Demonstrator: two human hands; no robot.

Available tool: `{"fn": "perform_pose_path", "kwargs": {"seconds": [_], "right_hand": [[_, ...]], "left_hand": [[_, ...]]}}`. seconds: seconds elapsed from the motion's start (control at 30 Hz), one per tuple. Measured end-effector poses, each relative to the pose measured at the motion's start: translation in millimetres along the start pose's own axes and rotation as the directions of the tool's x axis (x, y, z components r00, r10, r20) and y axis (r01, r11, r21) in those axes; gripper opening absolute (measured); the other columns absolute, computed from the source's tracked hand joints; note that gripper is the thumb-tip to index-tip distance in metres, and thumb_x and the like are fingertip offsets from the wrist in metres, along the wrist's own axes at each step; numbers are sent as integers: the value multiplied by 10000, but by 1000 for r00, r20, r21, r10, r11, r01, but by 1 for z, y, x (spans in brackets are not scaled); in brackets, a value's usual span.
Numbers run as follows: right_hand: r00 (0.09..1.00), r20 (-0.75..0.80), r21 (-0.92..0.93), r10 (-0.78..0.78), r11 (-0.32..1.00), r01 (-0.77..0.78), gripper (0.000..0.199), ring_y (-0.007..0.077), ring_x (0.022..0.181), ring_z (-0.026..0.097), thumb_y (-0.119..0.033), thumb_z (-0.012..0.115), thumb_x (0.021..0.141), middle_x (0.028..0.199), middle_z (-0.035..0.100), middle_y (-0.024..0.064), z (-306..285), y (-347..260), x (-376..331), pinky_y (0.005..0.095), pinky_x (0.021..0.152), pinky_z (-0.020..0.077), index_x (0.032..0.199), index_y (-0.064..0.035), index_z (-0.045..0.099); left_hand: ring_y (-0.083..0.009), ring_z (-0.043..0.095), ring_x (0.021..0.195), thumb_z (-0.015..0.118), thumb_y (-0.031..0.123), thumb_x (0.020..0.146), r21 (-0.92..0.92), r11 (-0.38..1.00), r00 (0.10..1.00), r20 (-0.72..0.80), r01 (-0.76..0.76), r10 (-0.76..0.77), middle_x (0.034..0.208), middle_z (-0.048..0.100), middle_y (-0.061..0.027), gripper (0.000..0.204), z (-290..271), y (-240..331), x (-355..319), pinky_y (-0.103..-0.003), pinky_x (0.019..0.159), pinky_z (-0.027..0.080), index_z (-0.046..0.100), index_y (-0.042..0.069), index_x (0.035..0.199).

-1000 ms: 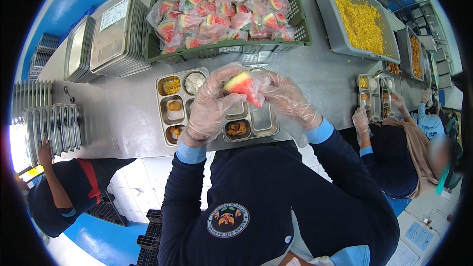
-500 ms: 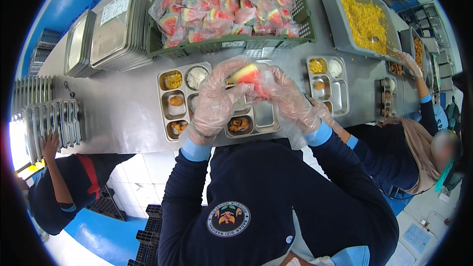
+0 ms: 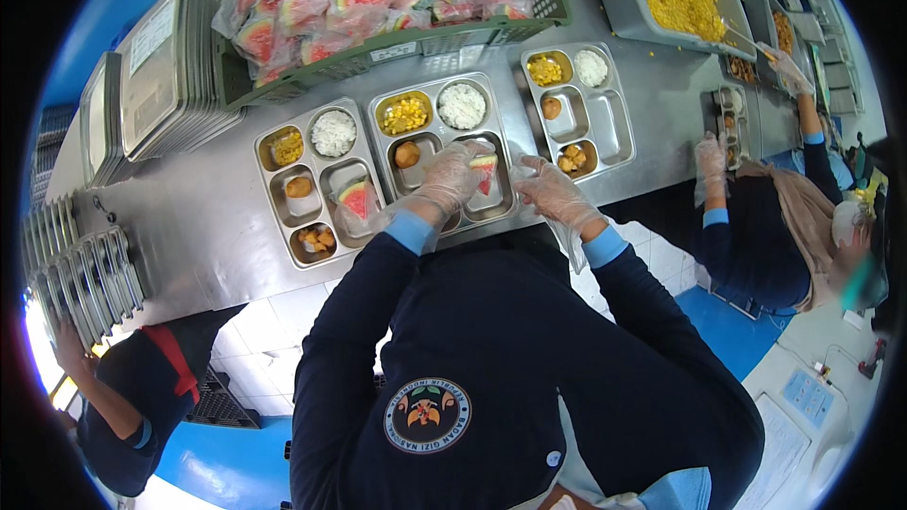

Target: The person places individually wrapped watermelon slices into compartmentalized metal trays that already contain rice, corn, and fried items. The person then closes the trays with metal lids and stacks them on the counter.

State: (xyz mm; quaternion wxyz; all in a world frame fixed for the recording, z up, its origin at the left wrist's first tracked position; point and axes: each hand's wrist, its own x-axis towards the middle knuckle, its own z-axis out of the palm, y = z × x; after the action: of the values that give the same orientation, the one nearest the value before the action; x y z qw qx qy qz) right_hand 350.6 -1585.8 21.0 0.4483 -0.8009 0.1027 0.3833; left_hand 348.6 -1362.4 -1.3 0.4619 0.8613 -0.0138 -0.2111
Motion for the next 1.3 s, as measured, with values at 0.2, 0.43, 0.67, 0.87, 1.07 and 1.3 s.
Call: {"fn": "perform_pose_path", "kwargs": {"seconds": [0.2,0.43,0.67,0.87,1.07,1.3], "right_hand": [[937,-194,-292,-291,929,228,558,378,975,717,-317,595,955,1057,745,248,-4,2,18,441,915,530,1386,37,595],[923,-134,-110,-360,931,347,492,404,1045,708,-159,512,968,1259,697,245,23,-9,61,442,991,525,1447,-74,581],[925,-37,-286,-377,891,352,486,279,1026,704,-194,532,1012,1219,722,214,56,-42,88,358,943,536,1485,-82,546],[909,252,-354,-331,843,405,400,423,1049,686,-174,610,931,1161,697,288,89,-109,66,475,945,534,1303,-31,640],[826,207,-258,-524,786,562,437,339,921,720,-427,519,1004,878,731,222,15,-240,79,440,780,560,961,-49,733],[392,265,-813,-881,14,582,482,393,1090,690,-422,486,1042,1093,719,253,4,-364,186,496,953,511,1154,-17,722]], "left_hand": [[-355,671,1163,695,157,866,529,836,986,6,-146,168,1225,721,-158,413,18,13,7,-453,1011,517,686,98,1275],[-342,643,1207,692,161,922,295,951,866,-447,-94,224,1279,697,-149,363,-57,-17,-64,-433,1058,498,692,90,1278],[-312,626,1244,756,247,916,-251,923,277,-901,292,-333,1278,690,-173,465,-113,-125,-187,-390,1083,475,668,21,1313],[-331,601,1284,679,227,1005,-280,849,28,-945,449,-326,1379,632,-191,456,-81,-166,-251,-414,1109,462,583,19,1399],[-332,564,1329,661,182,1021,-167,933,64,-978,319,-197,1401,611,-171,446,-43,-154,-239,-447,1158,422,545,-6,1409],[-381,563,1306,624,65,991,-87,984,263,-956,156,-127,1452,552,-193,366,-21,-136,-228,-451,1060,492,572,51,1354]]}}
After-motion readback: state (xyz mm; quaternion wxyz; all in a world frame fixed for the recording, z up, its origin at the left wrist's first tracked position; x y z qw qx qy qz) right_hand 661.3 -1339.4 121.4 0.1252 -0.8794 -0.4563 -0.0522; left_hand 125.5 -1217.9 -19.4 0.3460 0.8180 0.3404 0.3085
